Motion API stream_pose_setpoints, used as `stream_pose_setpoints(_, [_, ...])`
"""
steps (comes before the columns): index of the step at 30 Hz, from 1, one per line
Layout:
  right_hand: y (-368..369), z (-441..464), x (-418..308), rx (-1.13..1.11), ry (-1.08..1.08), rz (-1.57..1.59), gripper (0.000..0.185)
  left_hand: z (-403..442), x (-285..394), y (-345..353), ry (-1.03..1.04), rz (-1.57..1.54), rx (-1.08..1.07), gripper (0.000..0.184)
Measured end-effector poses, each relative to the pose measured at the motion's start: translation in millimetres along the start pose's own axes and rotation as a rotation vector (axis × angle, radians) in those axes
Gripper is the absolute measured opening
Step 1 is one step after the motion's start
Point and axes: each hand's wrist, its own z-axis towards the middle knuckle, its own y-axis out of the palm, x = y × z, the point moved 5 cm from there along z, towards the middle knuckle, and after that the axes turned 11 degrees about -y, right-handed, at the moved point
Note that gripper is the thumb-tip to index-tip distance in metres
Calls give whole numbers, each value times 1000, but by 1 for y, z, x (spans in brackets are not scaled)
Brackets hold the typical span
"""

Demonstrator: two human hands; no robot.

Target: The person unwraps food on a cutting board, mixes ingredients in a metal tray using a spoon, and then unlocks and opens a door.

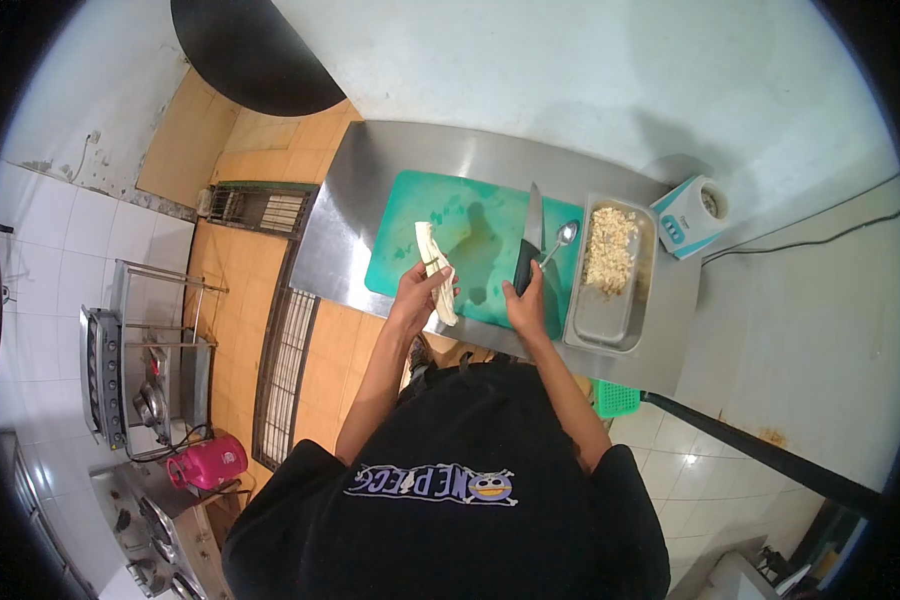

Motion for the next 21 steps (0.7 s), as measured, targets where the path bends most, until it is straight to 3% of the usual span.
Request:
stream_pose_setpoints(3, [-1, 2, -3, -61, 33, -52, 72, 3, -3, -4, 10, 20, 41, 24])
stream_pose_setpoints(5, [-7, 1, -16, -39, -59, -294, 62, 3, -4, -3, 20, 19, 66, 24])
stream_pose_setpoints(9, [-6, 6, -29, -31, -209, -245, 53, 2, -3, -1, 50, 42, 110, 24])
stream_pose_setpoints(11, [9, 7, -32, -232, -64, 238, 49, 1, -4, 2, 41, 66, 131, 24])
stream_pose_setpoints(12, [7, 6, -43, -230, -63, 238, 49, 1, -4, 3, 34, 88, 151, 25])
stream_pose_setpoints(14, [-4, 1, -96, -153, -552, -298, 52, 3, -7, 6, 40, 78, 147, 25])
stream_pose_setpoints(15, [-3, 1, -103, -148, -550, -299, 52, 4, -7, 8, 46, 68, 142, 25])
stream_pose_setpoints(17, [12, 1, -103, -436, -202, 188, 53, 7, -12, 12, 31, 55, 131, 25])
stream_pose_setpoints(21, [18, -8, -121, -458, -201, 135, 46, 15, -22, 15, 54, 41, 59, 25])
